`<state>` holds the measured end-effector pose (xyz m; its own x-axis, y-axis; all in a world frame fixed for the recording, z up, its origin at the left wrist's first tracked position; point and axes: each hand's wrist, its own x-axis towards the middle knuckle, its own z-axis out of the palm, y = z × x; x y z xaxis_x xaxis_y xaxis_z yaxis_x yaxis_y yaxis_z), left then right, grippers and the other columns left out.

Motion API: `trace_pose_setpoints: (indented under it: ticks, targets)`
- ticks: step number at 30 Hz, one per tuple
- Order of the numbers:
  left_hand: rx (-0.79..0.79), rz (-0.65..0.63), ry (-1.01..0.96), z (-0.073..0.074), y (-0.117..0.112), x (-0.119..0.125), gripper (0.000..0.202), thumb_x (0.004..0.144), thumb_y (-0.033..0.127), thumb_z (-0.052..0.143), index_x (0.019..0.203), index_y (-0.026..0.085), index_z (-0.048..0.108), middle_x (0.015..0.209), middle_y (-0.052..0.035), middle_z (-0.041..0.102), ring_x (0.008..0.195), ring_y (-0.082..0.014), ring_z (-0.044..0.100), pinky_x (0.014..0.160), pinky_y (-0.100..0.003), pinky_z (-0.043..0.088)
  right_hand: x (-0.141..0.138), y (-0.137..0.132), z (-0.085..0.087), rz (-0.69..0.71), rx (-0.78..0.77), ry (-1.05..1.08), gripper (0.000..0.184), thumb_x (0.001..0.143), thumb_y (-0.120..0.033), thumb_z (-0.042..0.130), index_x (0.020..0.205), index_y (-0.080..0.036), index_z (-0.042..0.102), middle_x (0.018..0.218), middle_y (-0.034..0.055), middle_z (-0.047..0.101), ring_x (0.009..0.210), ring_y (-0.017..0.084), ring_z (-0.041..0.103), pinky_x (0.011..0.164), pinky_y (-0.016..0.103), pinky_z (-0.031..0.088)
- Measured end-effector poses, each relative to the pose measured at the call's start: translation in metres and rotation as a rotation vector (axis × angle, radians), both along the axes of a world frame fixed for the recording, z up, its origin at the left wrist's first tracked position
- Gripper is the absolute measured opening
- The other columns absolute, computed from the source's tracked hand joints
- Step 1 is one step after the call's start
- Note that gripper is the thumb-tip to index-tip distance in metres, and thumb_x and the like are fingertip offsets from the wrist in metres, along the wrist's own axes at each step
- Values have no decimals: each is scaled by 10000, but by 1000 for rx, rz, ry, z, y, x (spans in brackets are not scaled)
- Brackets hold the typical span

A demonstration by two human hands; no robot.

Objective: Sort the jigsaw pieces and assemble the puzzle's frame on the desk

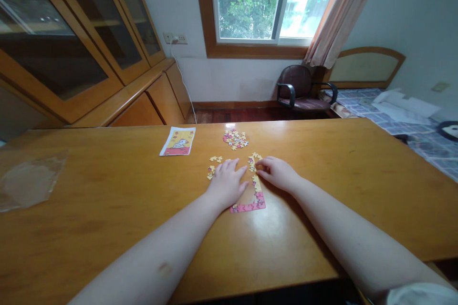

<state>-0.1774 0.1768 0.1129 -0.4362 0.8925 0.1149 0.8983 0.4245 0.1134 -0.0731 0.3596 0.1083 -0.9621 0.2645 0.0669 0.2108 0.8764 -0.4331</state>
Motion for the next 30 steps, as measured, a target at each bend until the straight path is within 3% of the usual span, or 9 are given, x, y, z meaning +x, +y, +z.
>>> trace_pose_setpoints:
  ticks: [3,7,23,30]
  targets:
    - [-29,-35,-30,-7,2,-1,539,859,508,496,1356,302,462,1474,-102,358,1344,-320,310,1103,-488,234,-1,2,-2,48,26,-5,266,863,-322,583,1105,-239,657,937,38,651,789,138,603,725,240,432]
    - [-52,-70,-80,-9,3,-1,549,876,543,441,1374,313,438,1513,-100,301,1391,-326,230,1131,-520,153,-2,2,-4,50,74,-20,263,889,-349,554,1097,-236,668,945,49,660,815,152,619,724,244,436]
    - [-54,-80,-125,-6,3,1,559,881,534,439,1375,270,440,1509,-115,313,1398,-316,222,1142,-526,126,-7,-5,2,52,149,-70,263,937,-285,459,1020,-212,697,978,73,691,873,166,641,775,242,445]
    - [-61,-86,-131,-3,2,1,545,879,521,455,1366,276,451,1499,-117,332,1399,-311,228,1143,-524,131,-3,-5,7,79,112,-60,235,901,-305,522,1004,-219,715,960,61,702,842,169,648,742,241,456]
